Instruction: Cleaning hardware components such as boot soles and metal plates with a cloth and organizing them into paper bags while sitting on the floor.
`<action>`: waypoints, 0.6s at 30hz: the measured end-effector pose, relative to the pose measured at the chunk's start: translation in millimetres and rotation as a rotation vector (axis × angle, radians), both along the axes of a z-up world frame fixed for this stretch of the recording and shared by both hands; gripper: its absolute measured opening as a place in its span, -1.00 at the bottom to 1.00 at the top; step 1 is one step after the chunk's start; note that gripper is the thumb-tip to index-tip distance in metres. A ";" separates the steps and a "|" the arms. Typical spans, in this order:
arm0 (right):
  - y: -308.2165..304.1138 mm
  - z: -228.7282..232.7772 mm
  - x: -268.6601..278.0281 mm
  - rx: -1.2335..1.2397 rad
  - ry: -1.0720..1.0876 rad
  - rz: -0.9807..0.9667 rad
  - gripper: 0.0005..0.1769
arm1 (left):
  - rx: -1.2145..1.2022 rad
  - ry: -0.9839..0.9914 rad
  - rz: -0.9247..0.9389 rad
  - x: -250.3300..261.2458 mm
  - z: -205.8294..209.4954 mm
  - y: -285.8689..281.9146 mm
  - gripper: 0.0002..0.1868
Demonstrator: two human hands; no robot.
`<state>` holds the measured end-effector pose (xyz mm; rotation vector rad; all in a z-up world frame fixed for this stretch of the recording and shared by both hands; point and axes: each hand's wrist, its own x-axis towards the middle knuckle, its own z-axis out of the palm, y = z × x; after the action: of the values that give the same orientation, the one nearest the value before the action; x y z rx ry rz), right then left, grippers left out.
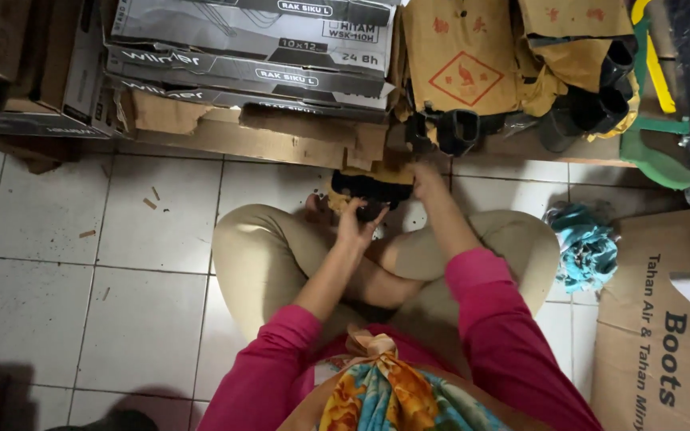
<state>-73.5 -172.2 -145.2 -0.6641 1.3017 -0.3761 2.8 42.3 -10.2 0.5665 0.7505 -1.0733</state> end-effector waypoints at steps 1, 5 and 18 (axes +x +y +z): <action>5.1 3.3 2.1 -0.061 0.038 0.015 -0.40 | 0.029 -0.051 -0.062 1.4 -16.6 -1.4 -0.53; -0.1 -32.7 -6.7 -0.186 0.182 0.043 -0.24 | 0.385 -0.492 -0.424 5.2 -94.3 3.8 -0.33; 40.2 66.5 19.7 -0.372 0.288 0.318 -0.44 | 0.644 -0.570 -0.533 1.7 -98.5 7.1 -0.29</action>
<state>-53.9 -132.0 -78.7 -1.2589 1.3797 -0.2684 4.4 49.4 -108.7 1.6166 0.4260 -1.0572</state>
